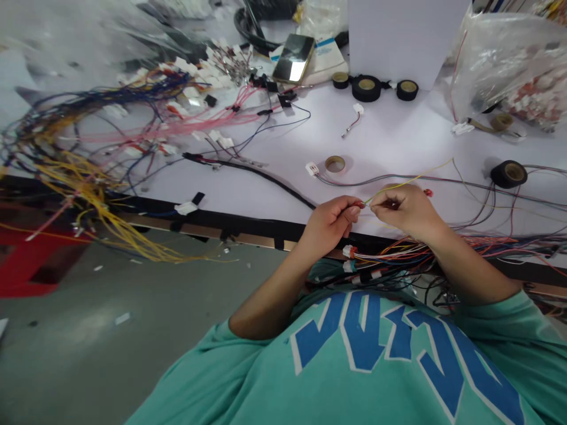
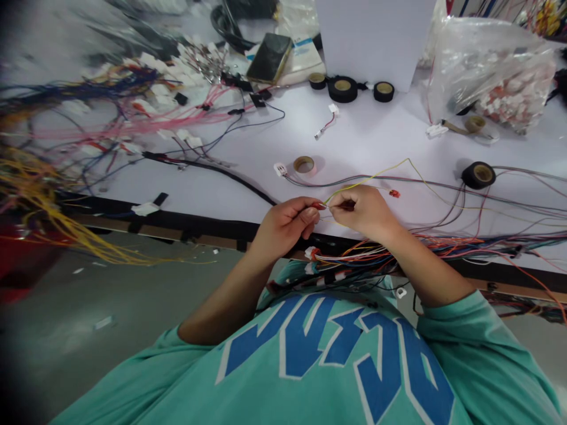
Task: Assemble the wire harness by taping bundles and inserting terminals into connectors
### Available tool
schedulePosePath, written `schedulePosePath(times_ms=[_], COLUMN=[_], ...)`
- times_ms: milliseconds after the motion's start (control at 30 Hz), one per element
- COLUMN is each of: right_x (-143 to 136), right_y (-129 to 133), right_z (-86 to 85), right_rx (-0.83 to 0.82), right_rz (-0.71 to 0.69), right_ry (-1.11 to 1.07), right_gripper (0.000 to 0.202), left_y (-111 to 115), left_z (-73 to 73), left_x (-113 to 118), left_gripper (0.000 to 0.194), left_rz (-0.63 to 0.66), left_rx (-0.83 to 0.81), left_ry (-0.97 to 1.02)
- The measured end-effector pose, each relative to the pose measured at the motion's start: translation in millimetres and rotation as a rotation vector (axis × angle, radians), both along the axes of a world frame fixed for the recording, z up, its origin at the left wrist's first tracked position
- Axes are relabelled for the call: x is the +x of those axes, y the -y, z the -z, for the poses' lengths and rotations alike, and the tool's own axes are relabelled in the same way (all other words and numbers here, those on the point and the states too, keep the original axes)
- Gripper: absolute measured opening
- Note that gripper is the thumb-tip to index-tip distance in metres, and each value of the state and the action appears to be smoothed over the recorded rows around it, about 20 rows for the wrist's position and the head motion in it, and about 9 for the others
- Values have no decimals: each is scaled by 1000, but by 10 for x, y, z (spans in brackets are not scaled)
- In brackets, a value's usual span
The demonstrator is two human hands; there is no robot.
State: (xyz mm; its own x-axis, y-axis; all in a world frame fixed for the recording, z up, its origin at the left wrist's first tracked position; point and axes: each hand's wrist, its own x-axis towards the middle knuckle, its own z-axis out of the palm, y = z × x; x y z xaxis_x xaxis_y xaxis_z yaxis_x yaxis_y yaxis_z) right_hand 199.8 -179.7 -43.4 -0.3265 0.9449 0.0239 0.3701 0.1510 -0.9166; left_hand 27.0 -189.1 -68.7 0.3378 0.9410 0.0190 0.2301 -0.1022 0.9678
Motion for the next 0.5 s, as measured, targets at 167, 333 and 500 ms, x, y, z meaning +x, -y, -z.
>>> schedulePosePath(times_ms=[167,333,500], right_x=[12,35,14], right_y=[-8,-11,-10], right_z=[-9,-5,44], right_rx=[-68,-104,-114], right_rz=[69,81,105], right_ry=[-21,-53,-94], right_gripper=[11,11,12], left_y=[-7,-16,-18], left_z=[83,55,30], left_x=[-9,-25,-18], left_gripper=[30,43,53], left_rz=[-89,-87,6], left_rx=[203,147,-88], left_ry=[-161,-88,125])
